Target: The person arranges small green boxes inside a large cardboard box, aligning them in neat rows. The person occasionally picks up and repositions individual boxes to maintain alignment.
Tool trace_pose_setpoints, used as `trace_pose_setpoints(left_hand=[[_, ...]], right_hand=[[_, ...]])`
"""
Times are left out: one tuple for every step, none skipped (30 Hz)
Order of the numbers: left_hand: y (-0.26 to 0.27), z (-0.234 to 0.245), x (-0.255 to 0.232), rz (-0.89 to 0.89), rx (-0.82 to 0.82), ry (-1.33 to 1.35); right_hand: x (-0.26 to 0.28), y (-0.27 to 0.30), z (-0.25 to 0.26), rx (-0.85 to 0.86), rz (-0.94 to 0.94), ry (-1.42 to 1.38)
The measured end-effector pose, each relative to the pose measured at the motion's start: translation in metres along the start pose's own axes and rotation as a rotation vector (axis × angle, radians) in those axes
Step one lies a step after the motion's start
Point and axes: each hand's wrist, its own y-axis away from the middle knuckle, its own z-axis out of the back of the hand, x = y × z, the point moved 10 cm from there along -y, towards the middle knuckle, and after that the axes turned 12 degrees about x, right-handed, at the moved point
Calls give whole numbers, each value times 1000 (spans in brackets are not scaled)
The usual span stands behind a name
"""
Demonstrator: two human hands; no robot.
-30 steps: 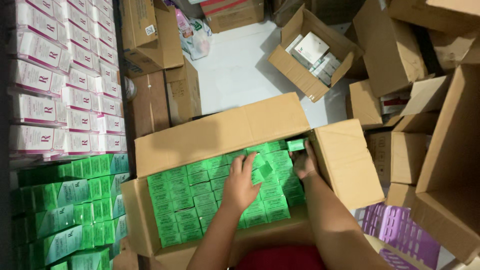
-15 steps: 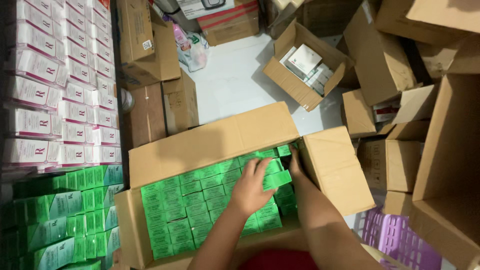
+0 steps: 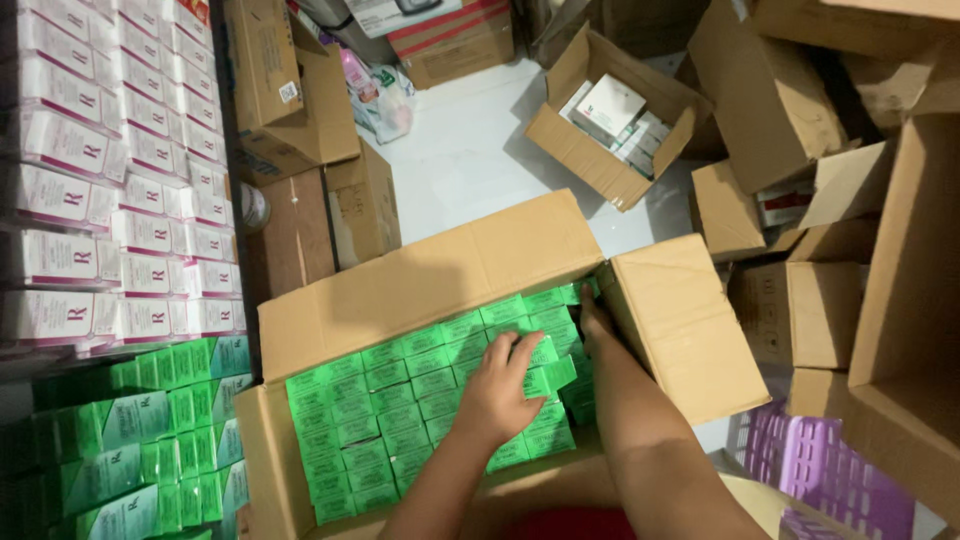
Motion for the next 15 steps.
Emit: trace_pose_setpoints(left_hand=[[1, 2, 0, -23, -30, 1], [3, 2, -3, -48, -55, 6], [5, -2, -1, -26, -42, 15], [4, -2, 1, -11, -40, 22], [3, -1, 2, 5, -37, 29], [2, 1, 0, -4, -45, 29], [0, 1, -2, -14, -54, 29], [2, 2, -3, -18, -57, 27], [2, 4, -2, -22, -61, 38], [2, 5, -2, -25, -67, 51], [1, 6, -2, -29, -73, 63], [2, 4, -3, -34, -74, 63], [3, 3, -4, -38, -75, 62], [3, 4, -5, -46, -84, 59], [2, 3, -3, -27, -70, 60]], right_hand=[[-2, -2, -6, 46, 12, -17], [-6, 1, -6, 86, 23, -34], [-9, 7, 1, 40, 56, 12], [-1, 10, 4, -4, 101, 63], [7, 16, 7, -48, 145, 113], [4, 17, 0, 5, 101, -5], [1, 19, -5, 57, 56, -123], [-6, 22, -13, 110, 3, -244], [-3, 24, -20, 167, 13, -254], [1, 25, -25, 223, 25, -262], [5, 25, -31, 280, 37, -271], [2, 27, -24, 243, 32, -262], [-3, 29, -18, 205, 27, -253], [-1, 27, -15, 172, 29, -241], [3, 26, -12, 144, 69, -209]])
